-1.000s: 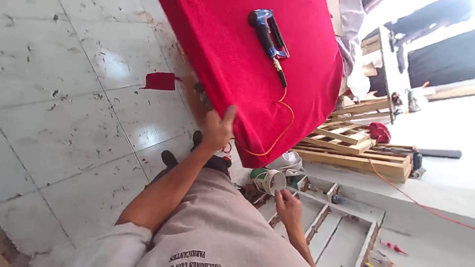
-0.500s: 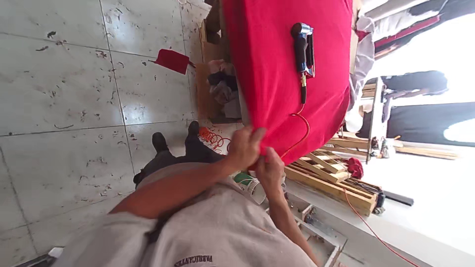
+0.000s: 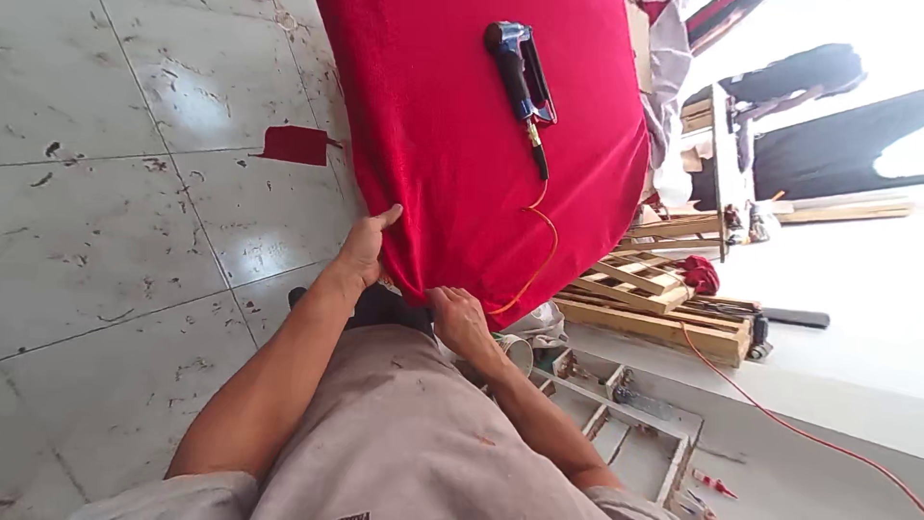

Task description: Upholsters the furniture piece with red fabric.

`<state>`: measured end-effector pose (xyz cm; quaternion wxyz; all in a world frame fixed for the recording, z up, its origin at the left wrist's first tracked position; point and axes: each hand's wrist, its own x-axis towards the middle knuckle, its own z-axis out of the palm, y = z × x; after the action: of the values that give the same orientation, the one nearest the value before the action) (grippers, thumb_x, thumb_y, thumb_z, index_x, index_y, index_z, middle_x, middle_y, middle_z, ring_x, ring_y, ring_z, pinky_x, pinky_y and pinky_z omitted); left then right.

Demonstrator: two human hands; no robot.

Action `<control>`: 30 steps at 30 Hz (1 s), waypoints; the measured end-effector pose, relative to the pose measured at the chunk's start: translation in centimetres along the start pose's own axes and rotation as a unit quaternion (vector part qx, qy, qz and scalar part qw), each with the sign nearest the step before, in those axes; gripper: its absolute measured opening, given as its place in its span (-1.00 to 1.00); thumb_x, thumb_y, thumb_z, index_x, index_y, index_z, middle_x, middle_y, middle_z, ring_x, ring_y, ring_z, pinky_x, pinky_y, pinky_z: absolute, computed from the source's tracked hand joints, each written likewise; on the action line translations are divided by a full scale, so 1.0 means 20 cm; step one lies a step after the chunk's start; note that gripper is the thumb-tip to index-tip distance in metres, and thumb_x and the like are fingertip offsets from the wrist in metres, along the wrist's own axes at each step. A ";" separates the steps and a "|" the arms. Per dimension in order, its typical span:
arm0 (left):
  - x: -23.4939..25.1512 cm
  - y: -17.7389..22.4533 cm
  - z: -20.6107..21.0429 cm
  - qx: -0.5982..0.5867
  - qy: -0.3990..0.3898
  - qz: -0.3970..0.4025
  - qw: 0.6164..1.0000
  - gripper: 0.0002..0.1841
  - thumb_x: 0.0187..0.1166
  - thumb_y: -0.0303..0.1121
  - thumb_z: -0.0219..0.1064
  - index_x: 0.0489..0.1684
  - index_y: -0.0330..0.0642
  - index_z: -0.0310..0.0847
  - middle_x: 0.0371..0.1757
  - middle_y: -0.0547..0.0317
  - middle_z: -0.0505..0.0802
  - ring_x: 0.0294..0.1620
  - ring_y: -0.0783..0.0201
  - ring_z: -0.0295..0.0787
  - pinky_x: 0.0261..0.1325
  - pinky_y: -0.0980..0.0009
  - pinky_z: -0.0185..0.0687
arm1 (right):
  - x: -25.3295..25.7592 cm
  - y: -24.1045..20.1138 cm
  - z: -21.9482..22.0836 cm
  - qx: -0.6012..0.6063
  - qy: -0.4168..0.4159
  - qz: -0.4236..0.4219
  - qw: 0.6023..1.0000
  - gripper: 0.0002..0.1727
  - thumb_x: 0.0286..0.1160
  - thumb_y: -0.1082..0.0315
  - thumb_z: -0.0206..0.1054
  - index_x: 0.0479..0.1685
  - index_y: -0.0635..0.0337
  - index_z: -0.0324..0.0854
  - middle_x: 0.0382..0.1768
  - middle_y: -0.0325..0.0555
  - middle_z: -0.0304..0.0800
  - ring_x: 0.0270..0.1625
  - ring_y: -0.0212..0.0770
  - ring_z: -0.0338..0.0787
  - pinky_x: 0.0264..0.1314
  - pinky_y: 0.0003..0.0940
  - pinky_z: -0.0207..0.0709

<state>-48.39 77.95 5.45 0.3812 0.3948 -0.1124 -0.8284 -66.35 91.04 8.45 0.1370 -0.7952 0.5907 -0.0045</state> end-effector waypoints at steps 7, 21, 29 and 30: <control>-0.05 0.30 0.40 0.254 -0.186 0.070 0.946 -0.64 0.71 -0.16 0.30 0.27 -0.23 0.59 -0.02 0.06 0.88 -0.19 0.27 0.86 -0.23 0.29 0.82 | -0.14 0.28 -0.58 0.166 0.105 0.060 0.979 -0.75 0.65 0.42 0.17 -0.03 0.37 0.74 -0.16 -0.16 0.87 -0.06 -0.52 0.81 0.11 -0.46 0.72; -0.17 -0.20 0.00 0.118 0.072 -0.009 0.990 -0.62 0.72 -0.20 0.28 0.38 -0.18 0.54 0.16 0.03 0.83 0.18 0.18 0.79 0.24 0.12 0.72 | 0.05 0.00 -0.06 0.002 -0.124 -0.056 0.991 -0.87 0.46 0.49 0.25 -0.20 0.29 0.71 -0.31 0.06 0.85 -0.13 0.08 0.88 0.08 0.06 0.69; -0.03 -0.27 0.27 0.045 0.272 -0.059 0.959 -0.46 0.85 0.01 0.05 0.43 -0.35 0.48 0.42 -0.22 0.67 0.49 -0.06 0.59 0.46 -0.17 0.54 | 0.14 0.00 -0.07 -0.076 -0.198 -0.138 0.968 -0.81 0.55 0.53 0.18 -0.17 0.39 0.73 -0.29 0.17 0.86 -0.13 0.15 0.88 0.04 0.07 0.68; 0.00 -0.25 0.30 0.049 0.297 -0.046 0.953 -0.43 0.86 0.03 0.01 0.44 -0.37 0.48 0.44 -0.24 0.66 0.51 -0.08 0.57 0.47 -0.19 0.51 | 0.15 0.02 -0.06 -0.083 -0.196 -0.148 0.966 -0.80 0.56 0.53 0.18 -0.19 0.40 0.74 -0.30 0.17 0.85 -0.13 0.15 0.88 0.02 0.06 0.68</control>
<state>-55.57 80.77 7.02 0.3392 0.6459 -0.0169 -0.6837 -65.98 87.79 9.00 0.1817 -0.8676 0.4264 0.1802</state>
